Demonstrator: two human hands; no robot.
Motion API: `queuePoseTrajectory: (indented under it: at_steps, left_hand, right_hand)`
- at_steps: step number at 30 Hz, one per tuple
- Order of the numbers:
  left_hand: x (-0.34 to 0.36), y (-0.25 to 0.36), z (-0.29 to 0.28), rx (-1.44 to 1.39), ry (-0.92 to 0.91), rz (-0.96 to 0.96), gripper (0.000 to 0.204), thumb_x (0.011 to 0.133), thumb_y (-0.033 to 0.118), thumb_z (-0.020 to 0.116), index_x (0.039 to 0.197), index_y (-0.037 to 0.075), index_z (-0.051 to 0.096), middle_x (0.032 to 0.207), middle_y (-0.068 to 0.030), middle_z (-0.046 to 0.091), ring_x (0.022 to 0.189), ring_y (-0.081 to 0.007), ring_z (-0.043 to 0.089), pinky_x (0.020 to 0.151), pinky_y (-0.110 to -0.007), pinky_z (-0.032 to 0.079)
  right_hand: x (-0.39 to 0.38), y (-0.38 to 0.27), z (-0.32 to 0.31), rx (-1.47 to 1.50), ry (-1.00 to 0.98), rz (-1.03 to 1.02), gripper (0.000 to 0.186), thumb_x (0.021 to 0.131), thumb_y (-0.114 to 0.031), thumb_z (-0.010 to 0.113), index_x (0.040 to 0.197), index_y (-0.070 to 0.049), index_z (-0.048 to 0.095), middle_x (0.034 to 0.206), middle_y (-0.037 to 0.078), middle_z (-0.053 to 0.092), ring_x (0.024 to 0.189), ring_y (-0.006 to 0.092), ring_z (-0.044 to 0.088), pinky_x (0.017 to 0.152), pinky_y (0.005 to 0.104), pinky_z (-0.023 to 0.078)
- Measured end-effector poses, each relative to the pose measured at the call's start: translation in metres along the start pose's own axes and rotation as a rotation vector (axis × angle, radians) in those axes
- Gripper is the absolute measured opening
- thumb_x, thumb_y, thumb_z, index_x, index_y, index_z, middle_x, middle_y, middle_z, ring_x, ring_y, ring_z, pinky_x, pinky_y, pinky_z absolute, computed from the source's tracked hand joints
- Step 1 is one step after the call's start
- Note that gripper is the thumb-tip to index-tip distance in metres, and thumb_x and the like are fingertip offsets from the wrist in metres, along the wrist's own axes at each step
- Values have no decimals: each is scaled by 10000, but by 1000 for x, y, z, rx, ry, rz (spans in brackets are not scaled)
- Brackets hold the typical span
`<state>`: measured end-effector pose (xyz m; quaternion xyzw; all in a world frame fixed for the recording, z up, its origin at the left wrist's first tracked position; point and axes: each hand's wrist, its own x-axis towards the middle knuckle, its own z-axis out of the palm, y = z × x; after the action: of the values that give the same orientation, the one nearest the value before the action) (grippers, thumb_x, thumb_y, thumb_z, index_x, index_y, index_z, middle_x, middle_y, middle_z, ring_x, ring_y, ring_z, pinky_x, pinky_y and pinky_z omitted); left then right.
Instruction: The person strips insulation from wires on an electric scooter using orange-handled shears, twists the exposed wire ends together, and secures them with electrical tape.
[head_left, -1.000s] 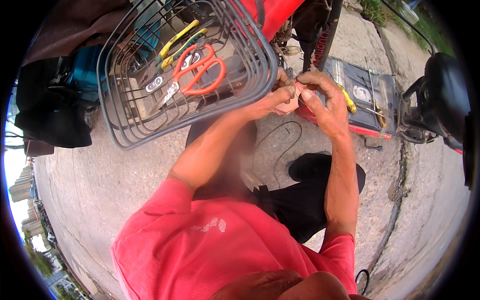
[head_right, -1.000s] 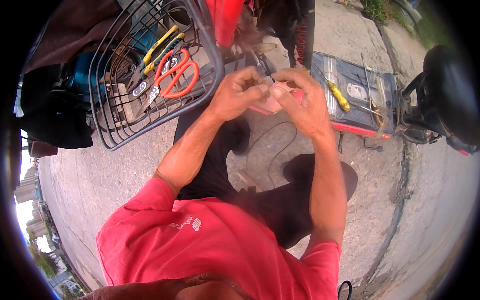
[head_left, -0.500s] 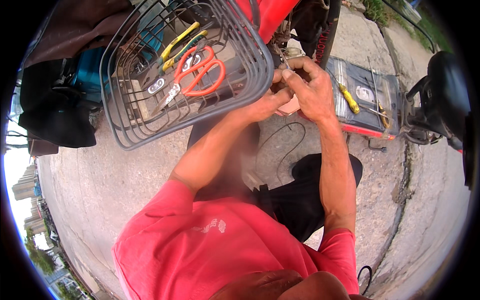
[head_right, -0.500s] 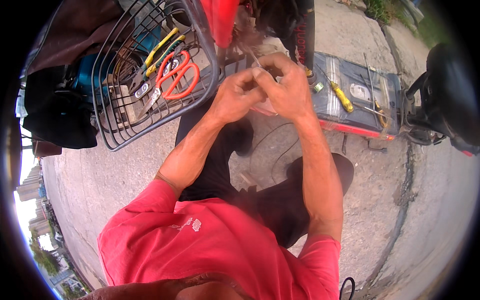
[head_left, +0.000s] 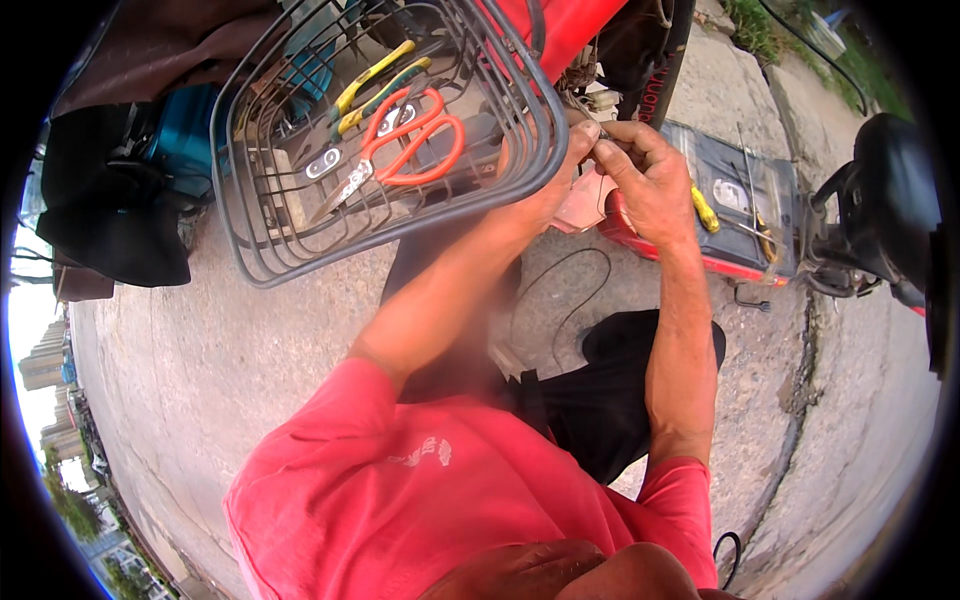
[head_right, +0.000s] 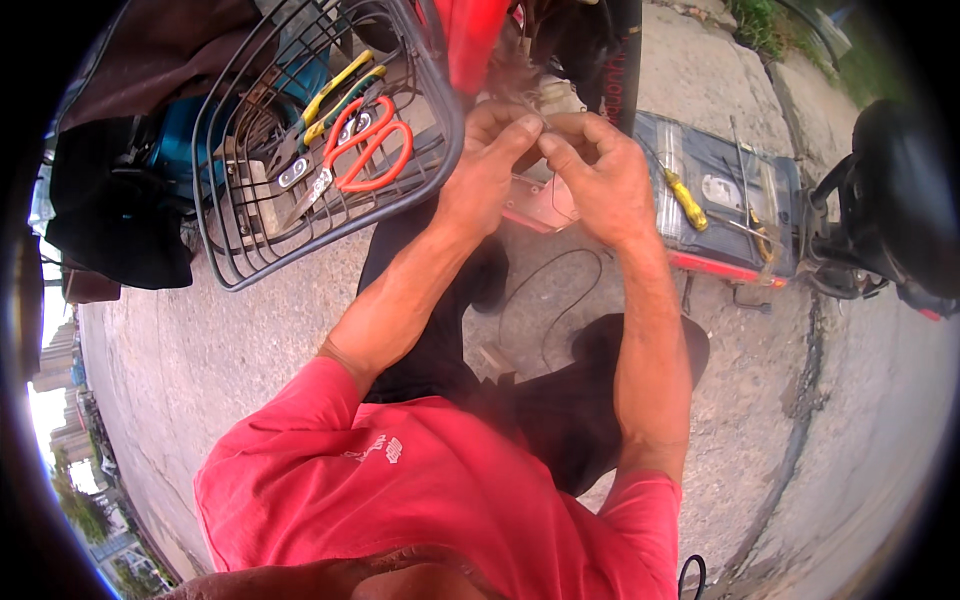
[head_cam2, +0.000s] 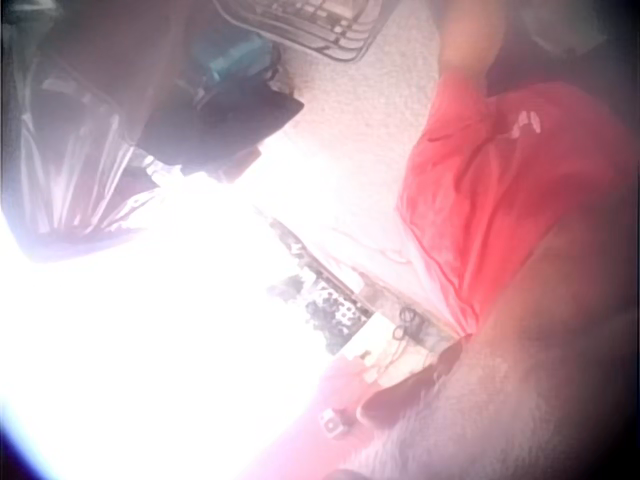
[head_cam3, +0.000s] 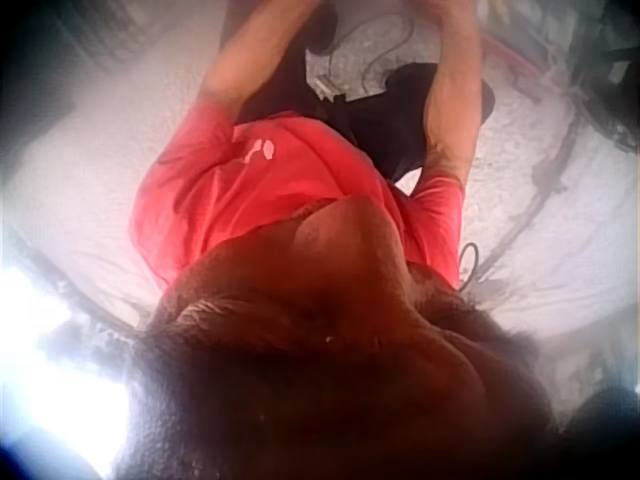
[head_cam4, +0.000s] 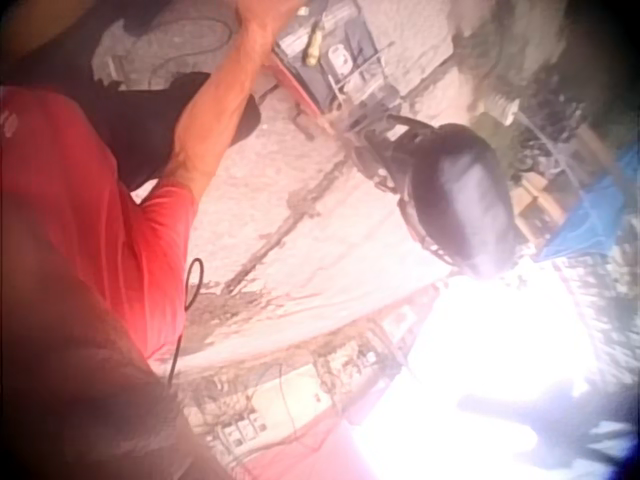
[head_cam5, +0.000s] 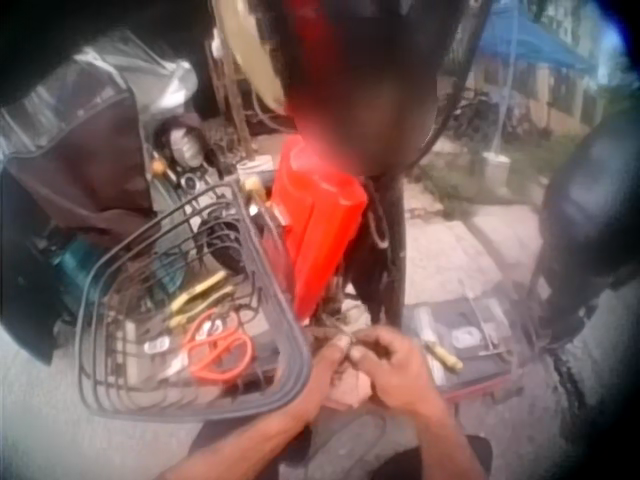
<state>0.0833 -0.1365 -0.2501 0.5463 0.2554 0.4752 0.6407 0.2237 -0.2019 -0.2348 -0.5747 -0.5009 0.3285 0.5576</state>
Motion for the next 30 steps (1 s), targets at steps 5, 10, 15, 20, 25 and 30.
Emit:
queuePoseTrajectory:
  at_steps: [5,10,15,20,25,30]
  left_hand:
    - [5,0,0,-113,10,-129,122,967,121,620,1032,17,612,1022,-77,643,991,-179,622,950,-353,510]
    - [6,-15,-3,-521,-41,-156,90,967,100,608,1011,24,626,1010,-76,655,945,-187,620,896,-355,506]
    - [-3,-17,-10,-615,-100,-194,106,966,128,616,998,28,631,997,-65,653,974,-182,607,896,-353,483]
    - [-2,-21,-8,-623,-91,-206,115,970,128,600,1005,24,636,1011,-69,648,1002,-189,601,928,-366,470]
    - [1,-12,3,-566,-54,-163,127,973,108,567,1006,5,633,1028,-77,645,1003,-194,603,936,-379,476]
    - [-4,1,12,-621,1,-183,118,966,89,556,995,4,632,1013,-83,651,979,-190,613,928,-366,487]
  right_hand:
    - [1,-3,2,-46,-16,-12,307,935,-223,684,1097,37,690,864,81,702,813,134,642,737,295,517]
    - [-1,-11,5,3,-5,38,303,926,-212,658,1075,51,682,806,69,669,757,136,632,709,295,508]
    - [-12,-23,9,8,-12,58,274,916,-196,657,1048,43,684,799,70,672,747,141,640,702,294,508]
    - [-12,-10,11,-23,28,9,264,908,-207,671,1031,25,697,862,91,701,795,149,663,701,312,520]
    - [-3,-15,11,-260,163,-166,214,876,-170,696,1001,2,718,927,122,715,813,215,689,718,334,534]
    - [0,-22,21,-298,293,-220,134,839,-127,710,924,-24,721,878,116,699,790,248,687,706,354,535]
